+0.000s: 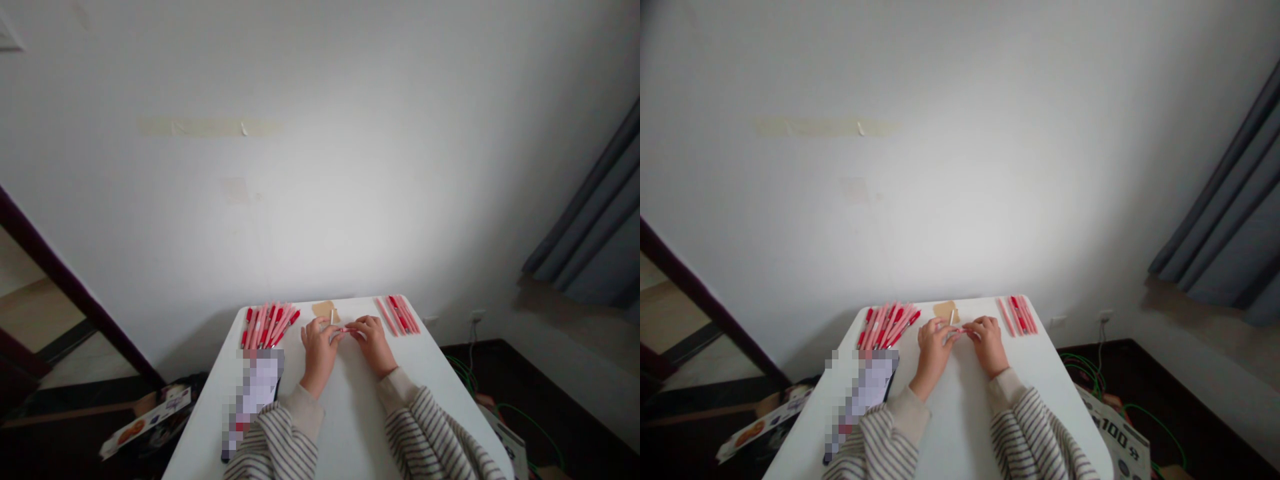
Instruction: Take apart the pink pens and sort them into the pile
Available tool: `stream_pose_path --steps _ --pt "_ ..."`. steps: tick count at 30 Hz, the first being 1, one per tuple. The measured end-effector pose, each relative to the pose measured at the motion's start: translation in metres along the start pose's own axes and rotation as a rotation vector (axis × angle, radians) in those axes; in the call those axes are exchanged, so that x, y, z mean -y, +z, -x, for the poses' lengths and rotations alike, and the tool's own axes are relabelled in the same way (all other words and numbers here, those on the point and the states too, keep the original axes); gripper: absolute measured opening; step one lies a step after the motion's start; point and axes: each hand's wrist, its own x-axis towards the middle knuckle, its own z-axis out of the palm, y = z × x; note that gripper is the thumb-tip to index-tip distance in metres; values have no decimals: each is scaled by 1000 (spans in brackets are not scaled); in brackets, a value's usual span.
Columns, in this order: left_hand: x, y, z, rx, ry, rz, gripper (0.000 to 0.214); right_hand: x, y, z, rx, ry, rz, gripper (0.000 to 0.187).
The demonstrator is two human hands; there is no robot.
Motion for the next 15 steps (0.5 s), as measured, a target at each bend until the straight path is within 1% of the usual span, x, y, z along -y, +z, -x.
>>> stream_pose_path --steps 4,15 --pt "1 -1 0 -10 -6 -11 18 1 -2 -1 -41 -3 -23 22" --pt "3 0 0 -41 -32 -25 13 -5 -1 -2 -141 29 -130 25"
